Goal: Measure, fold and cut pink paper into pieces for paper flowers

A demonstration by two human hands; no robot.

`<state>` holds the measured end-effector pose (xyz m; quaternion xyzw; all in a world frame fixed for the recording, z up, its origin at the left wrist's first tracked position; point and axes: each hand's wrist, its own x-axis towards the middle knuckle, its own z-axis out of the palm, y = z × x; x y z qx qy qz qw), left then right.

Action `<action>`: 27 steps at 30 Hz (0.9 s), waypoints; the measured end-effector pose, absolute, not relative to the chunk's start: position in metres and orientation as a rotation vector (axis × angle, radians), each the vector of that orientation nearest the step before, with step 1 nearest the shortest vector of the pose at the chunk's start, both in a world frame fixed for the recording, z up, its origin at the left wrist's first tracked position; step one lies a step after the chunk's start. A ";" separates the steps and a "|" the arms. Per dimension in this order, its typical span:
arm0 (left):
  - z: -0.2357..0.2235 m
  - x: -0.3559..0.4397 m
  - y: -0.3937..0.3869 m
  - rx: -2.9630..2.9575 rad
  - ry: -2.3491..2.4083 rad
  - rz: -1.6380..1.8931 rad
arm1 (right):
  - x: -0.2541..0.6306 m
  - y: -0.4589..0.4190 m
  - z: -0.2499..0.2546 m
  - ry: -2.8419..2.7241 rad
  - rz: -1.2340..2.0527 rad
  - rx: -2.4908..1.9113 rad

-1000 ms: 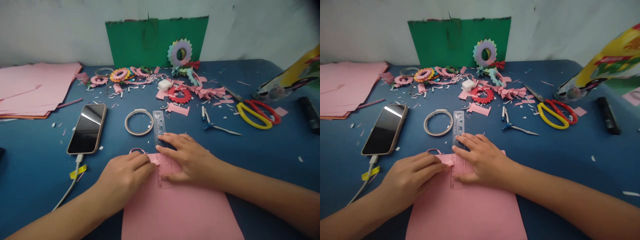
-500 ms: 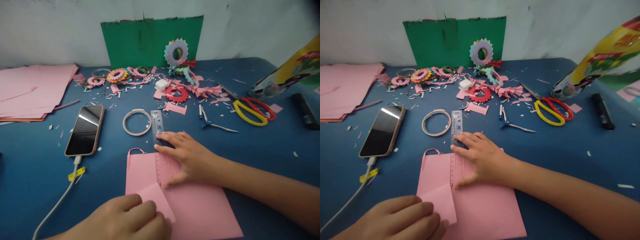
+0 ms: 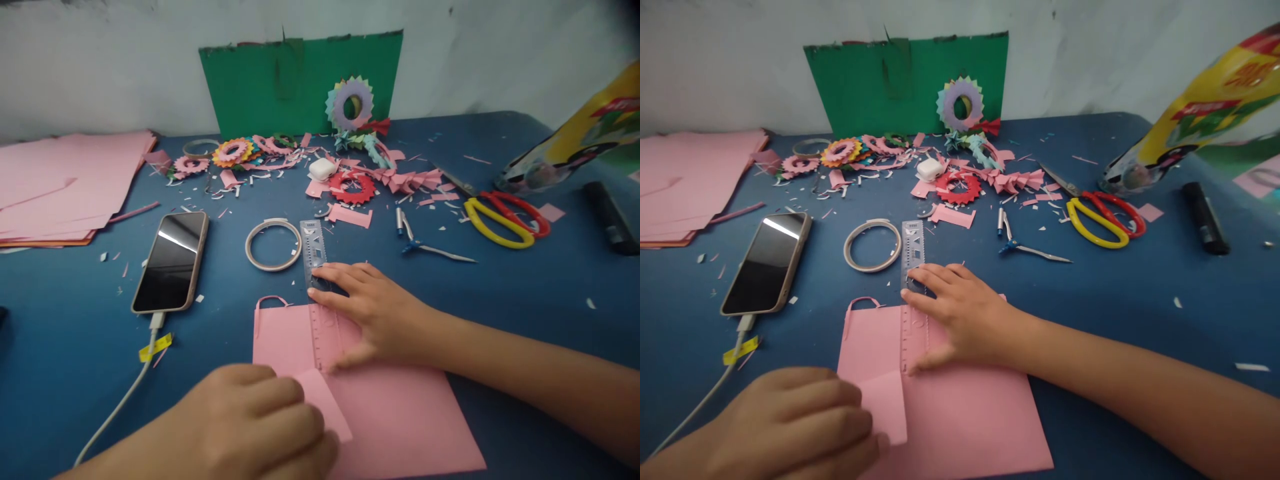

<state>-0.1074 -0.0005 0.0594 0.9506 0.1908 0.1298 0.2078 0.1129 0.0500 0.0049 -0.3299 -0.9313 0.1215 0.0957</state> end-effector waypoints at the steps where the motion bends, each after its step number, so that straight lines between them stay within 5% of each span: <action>1: 0.057 -0.110 0.006 2.639 0.559 0.392 | 0.114 0.051 0.006 -2.771 0.365 -0.960; 8: 0.029 -0.121 0.053 2.305 1.041 0.226 | 0.123 0.056 0.017 -2.852 0.328 -0.868; 27: 0.027 -0.121 0.052 2.212 1.118 0.218 | 0.107 -0.011 0.020 -2.865 0.096 -0.717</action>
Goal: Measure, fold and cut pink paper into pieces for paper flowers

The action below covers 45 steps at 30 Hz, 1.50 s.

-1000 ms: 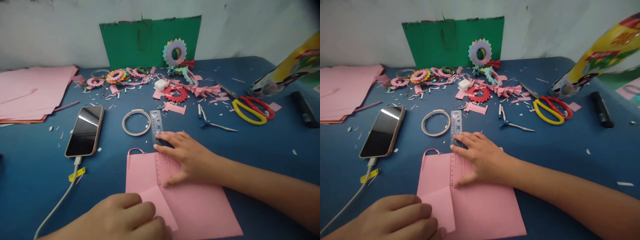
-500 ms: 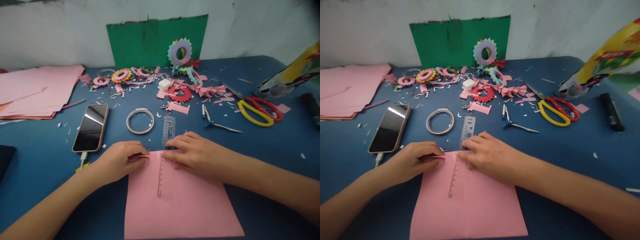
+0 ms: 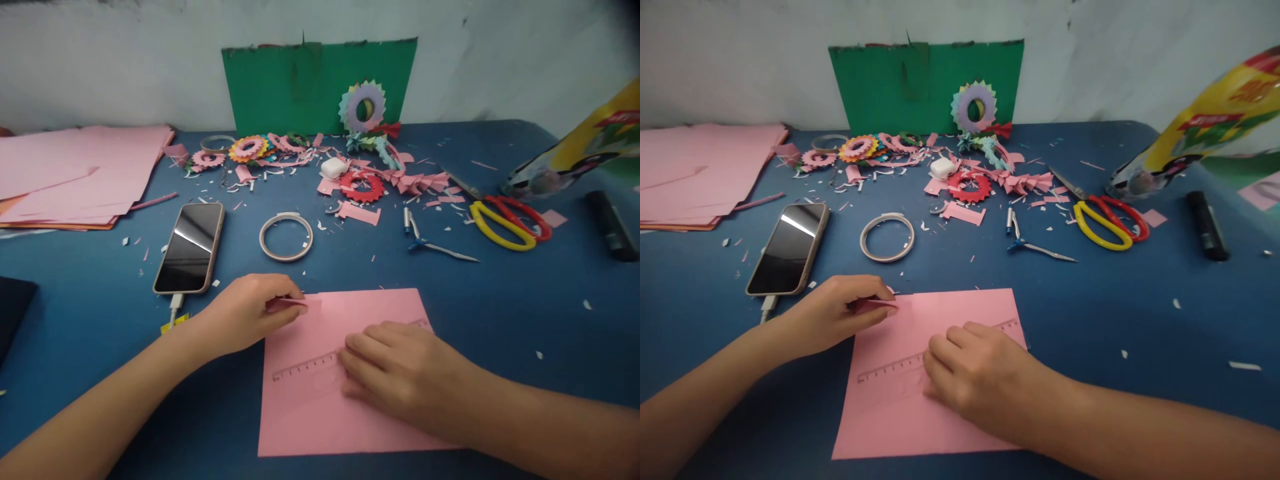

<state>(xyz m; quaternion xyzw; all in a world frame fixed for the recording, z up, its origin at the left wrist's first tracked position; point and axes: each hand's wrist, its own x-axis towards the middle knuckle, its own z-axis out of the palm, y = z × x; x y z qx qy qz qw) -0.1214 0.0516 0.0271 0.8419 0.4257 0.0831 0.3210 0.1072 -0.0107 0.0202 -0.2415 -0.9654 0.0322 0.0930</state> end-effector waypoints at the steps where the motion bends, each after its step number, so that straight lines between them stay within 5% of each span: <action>1: 0.028 -0.121 0.051 2.206 1.119 0.222 | 0.107 -0.014 0.020 -2.861 0.071 -0.717; 45: 0.051 -0.130 0.051 2.154 0.864 0.195 | 0.094 -0.014 0.005 -2.526 0.292 -0.687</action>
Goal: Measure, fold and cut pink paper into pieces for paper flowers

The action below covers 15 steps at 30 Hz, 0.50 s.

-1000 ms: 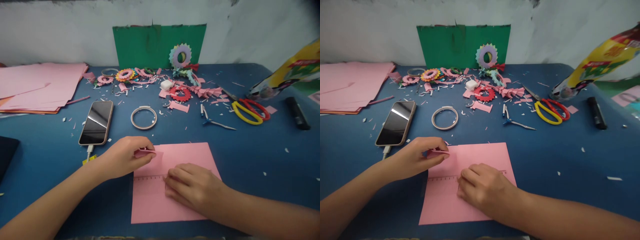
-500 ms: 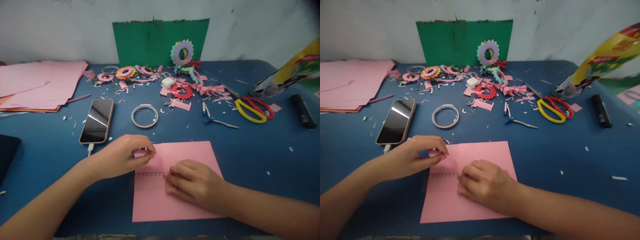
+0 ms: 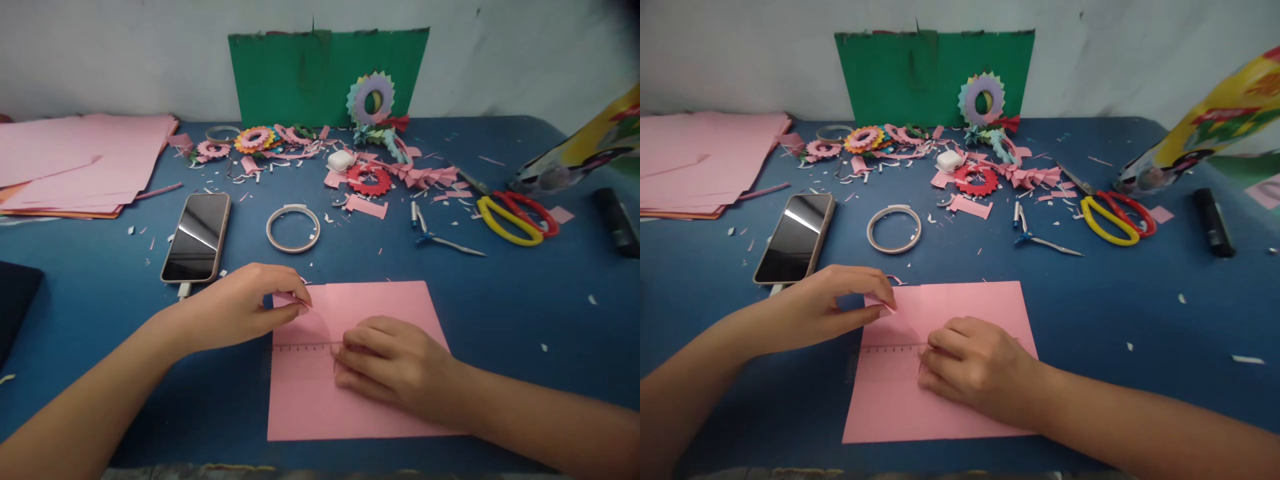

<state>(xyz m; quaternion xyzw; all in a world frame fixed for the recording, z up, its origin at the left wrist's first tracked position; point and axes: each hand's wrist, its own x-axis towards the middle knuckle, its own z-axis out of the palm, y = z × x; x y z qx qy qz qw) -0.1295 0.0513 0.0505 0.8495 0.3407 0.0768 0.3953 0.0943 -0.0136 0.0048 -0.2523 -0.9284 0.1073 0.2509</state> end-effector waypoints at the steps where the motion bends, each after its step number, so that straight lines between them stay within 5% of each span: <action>1: 0.051 -0.130 0.051 2.159 0.864 0.197 | 0.094 -0.014 0.005 -2.527 0.290 -0.688; 15: 0.055 -0.140 0.064 2.067 0.738 0.103 | 0.095 -0.016 -0.002 -2.555 0.332 -0.687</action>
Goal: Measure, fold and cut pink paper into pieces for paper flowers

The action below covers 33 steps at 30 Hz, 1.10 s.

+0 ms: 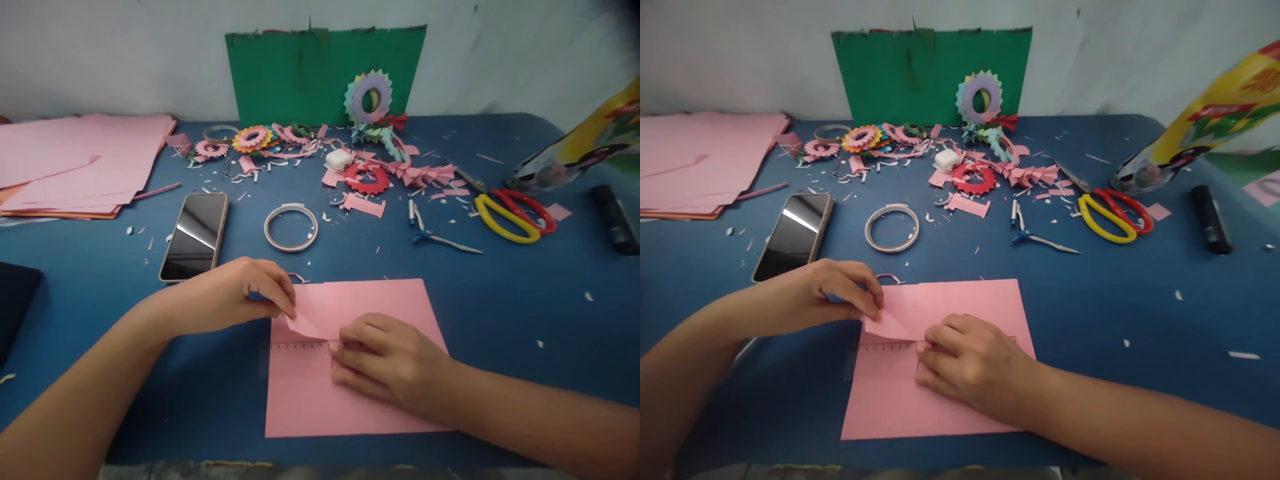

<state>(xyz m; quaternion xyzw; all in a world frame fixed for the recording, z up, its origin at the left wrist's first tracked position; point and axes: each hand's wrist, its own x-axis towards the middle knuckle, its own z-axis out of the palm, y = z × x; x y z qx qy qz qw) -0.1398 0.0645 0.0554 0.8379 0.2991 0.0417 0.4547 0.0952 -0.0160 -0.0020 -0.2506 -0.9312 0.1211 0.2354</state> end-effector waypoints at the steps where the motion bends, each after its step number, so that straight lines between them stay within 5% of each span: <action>1: 0.055 -0.141 0.066 2.044 0.734 0.082 | 0.095 -0.016 -0.002 -2.550 0.334 -0.695; 16: 0.080 -0.184 0.085 1.806 0.702 -0.065 | 0.094 -0.016 0.000 -2.460 0.492 -0.766; 28: 0.079 -0.172 0.075 1.615 1.187 0.252 | 0.110 -0.012 0.017 -2.611 0.664 -0.973; 33: 0.071 -0.156 0.075 1.594 1.245 0.361 | 0.139 0.019 0.020 -2.569 0.465 -1.284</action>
